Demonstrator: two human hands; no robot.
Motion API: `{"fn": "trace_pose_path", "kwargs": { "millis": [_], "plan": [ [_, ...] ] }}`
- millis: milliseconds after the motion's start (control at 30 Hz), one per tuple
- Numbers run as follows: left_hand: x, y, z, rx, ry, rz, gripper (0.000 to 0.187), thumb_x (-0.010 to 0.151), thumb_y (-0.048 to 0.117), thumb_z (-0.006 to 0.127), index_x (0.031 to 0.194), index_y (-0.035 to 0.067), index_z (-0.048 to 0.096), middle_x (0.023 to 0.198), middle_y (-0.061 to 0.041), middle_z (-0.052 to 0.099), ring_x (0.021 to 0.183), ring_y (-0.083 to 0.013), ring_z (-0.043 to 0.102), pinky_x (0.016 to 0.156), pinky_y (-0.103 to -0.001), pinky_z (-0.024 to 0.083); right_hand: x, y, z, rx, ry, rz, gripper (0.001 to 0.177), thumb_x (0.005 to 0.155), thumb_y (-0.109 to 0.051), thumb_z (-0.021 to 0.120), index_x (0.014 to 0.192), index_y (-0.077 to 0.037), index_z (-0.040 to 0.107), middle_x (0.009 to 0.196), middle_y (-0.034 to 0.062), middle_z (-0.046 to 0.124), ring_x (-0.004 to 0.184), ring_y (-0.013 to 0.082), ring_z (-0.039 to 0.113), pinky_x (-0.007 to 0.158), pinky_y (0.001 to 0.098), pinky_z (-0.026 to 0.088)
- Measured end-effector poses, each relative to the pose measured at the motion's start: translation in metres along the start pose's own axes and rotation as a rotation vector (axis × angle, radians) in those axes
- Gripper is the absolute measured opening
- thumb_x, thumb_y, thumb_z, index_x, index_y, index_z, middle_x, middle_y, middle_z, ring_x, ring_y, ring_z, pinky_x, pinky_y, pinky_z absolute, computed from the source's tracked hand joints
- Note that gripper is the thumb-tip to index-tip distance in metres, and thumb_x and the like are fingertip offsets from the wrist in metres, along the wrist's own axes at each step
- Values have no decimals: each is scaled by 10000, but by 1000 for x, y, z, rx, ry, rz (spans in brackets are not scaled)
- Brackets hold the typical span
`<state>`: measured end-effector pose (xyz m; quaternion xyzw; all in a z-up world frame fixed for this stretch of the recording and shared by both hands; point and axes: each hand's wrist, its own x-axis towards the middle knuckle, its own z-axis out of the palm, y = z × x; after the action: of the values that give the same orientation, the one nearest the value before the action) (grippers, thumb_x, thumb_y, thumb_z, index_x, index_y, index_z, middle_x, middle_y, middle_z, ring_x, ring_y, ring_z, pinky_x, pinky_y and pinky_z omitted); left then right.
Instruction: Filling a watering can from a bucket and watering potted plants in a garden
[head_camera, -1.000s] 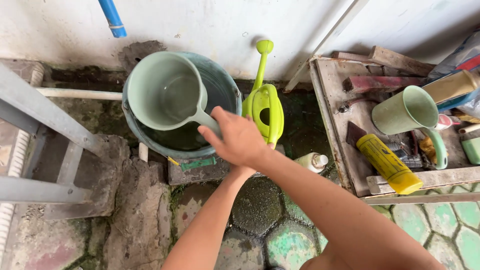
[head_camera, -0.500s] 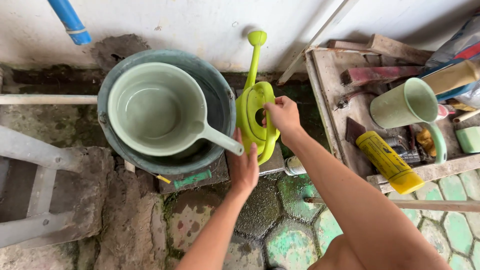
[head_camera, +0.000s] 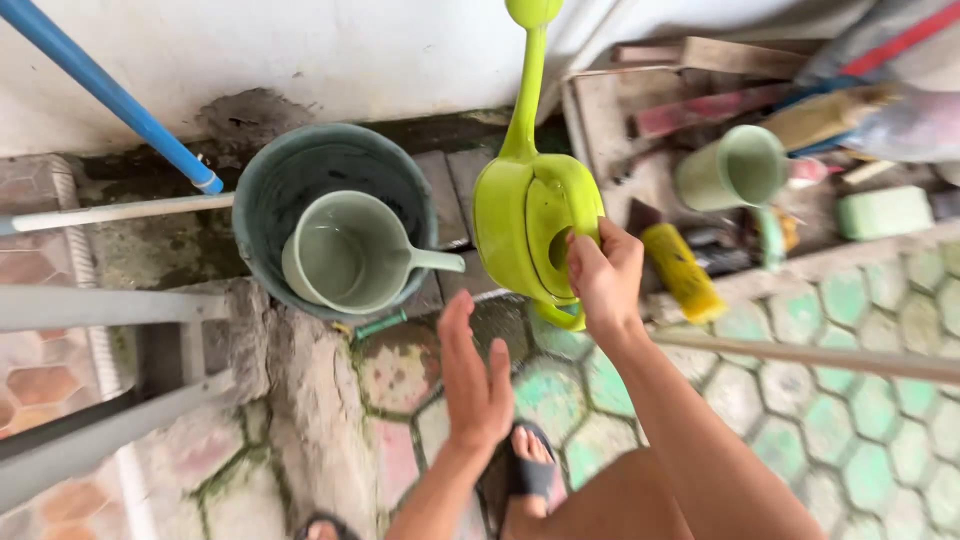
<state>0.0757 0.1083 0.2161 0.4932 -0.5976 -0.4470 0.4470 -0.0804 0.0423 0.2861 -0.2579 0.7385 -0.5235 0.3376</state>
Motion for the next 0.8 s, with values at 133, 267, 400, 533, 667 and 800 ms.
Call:
{"fn": "trace_pose_path", "kwargs": {
  "millis": [133,267,400,533,667,800],
  "plan": [
    [23,119,-38,29,-21,125,660,1096,485,272,1562,17,275,1597,-217,369,1492,-363,380,1227,-500,320,-63,-109,-47,18,31,-28,101,691,-34,485,610,-57,429,484,32,341,415,114,242,386,281,161],
    [36,244,-67,-95,-81,103,717,1098,552,269,1614,64,172,1687,-172,221,1581,-342,250,1272,-504,253,-132,-214,-92,43,69,68,37,711,-11,505,676,-21,497,466,35,356,412,113,257,392,288,199],
    [29,354,-85,-167,-71,117,810,1064,641,272,1592,30,220,1676,-171,276,1563,-311,309,1262,-467,294,-197,-276,-144,-44,148,108,91,714,-54,549,755,-6,614,413,58,439,364,106,342,374,264,250],
    [10,413,-102,-137,-115,225,701,1106,557,276,1604,72,187,1695,-165,249,1569,-319,323,1292,-473,296,-260,-319,-194,-134,129,55,227,733,-90,566,534,-100,458,430,2,410,419,104,308,392,305,203],
    [-23,453,-99,-54,-198,192,851,1032,700,236,1587,55,198,1647,-195,276,1488,-329,411,1203,-484,349,-318,-334,-270,-36,166,89,266,791,-69,570,593,-99,395,489,9,358,462,110,288,415,299,219],
    [-83,506,-60,-48,-129,192,717,1003,654,305,1301,24,469,1162,-135,487,1039,-227,536,872,-375,451,-374,-336,-369,-33,214,151,326,876,-120,629,625,-92,422,522,10,367,485,109,322,425,305,205]
  ]
}}
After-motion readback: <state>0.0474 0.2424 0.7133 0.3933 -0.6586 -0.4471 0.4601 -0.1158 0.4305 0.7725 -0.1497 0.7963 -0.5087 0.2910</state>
